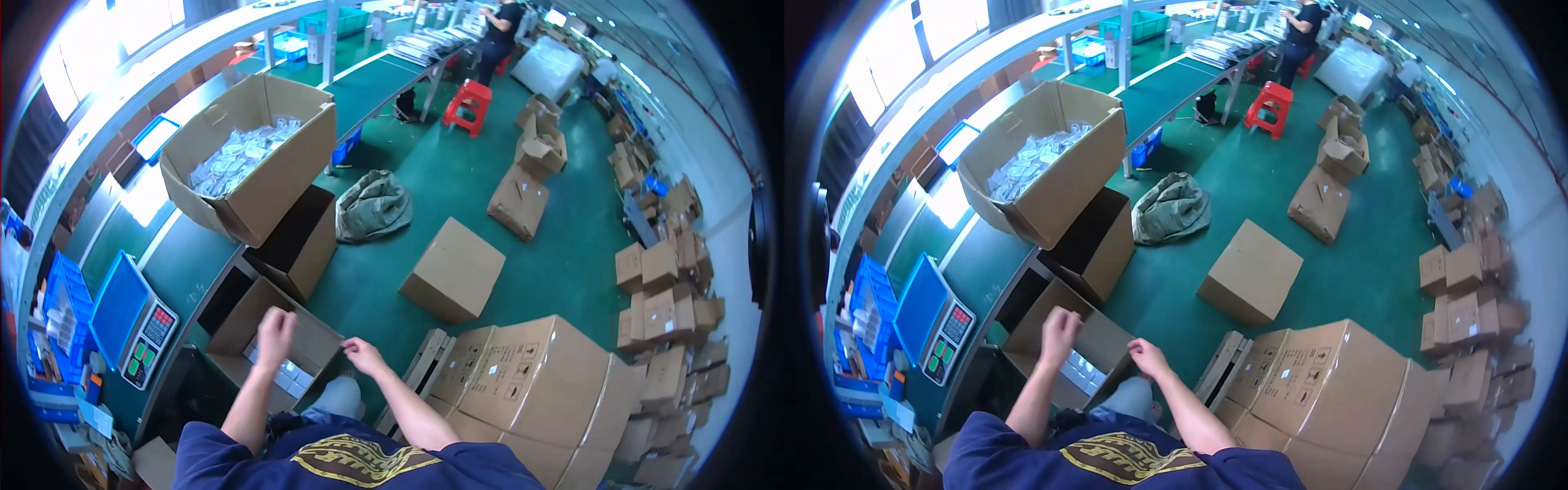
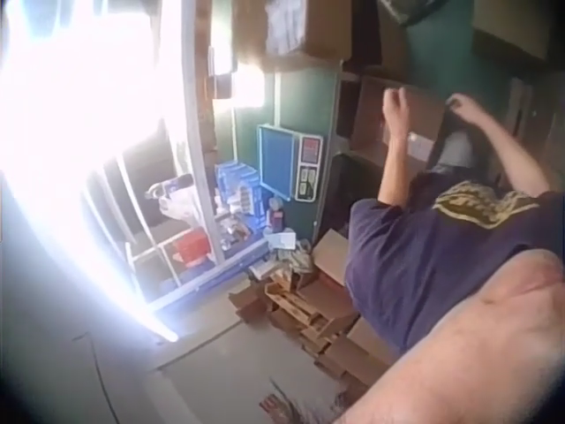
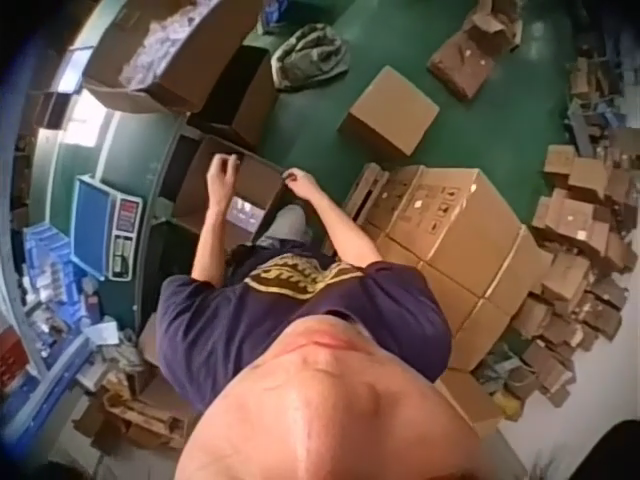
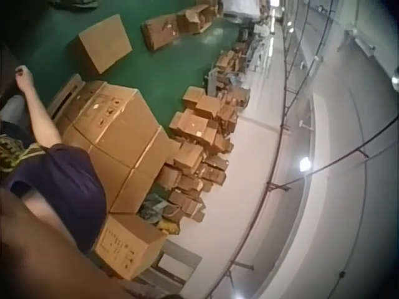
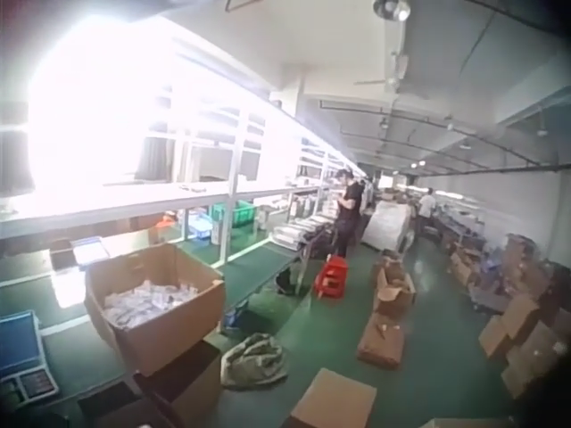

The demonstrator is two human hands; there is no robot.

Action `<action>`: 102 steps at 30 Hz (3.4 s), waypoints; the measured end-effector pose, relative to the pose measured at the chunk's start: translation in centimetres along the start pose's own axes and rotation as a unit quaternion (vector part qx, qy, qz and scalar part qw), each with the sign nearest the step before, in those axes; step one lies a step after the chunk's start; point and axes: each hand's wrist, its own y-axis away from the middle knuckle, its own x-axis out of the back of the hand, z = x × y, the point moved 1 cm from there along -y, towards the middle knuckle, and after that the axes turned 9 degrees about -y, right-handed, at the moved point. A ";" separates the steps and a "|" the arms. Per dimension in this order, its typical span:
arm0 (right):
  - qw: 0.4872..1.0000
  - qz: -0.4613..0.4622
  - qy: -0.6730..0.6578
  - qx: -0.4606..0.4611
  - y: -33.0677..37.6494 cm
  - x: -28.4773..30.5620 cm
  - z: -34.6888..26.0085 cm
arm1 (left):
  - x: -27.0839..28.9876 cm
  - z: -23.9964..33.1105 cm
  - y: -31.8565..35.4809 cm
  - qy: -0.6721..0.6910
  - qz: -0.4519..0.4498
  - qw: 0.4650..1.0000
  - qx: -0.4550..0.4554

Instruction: Packing items into small white boxes, weighing them for verification, and then packing them into larger shipping cartons and sealing them with tape.

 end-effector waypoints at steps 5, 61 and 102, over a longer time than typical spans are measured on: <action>0.986 -0.150 -0.052 0.058 -4.9 -0.1 -3.0 | 12.3 7.5 -12.2 0.029 0.261 0.961 -0.087; 0.881 -0.294 0.009 0.371 -55.2 8.5 -58.3 | 18.8 -10.7 -82.4 -0.388 -0.029 0.920 -0.051; 0.734 -0.481 0.070 0.474 -34.5 1.1 -57.8 | 14.6 10.2 -35.0 0.151 0.193 0.966 -0.077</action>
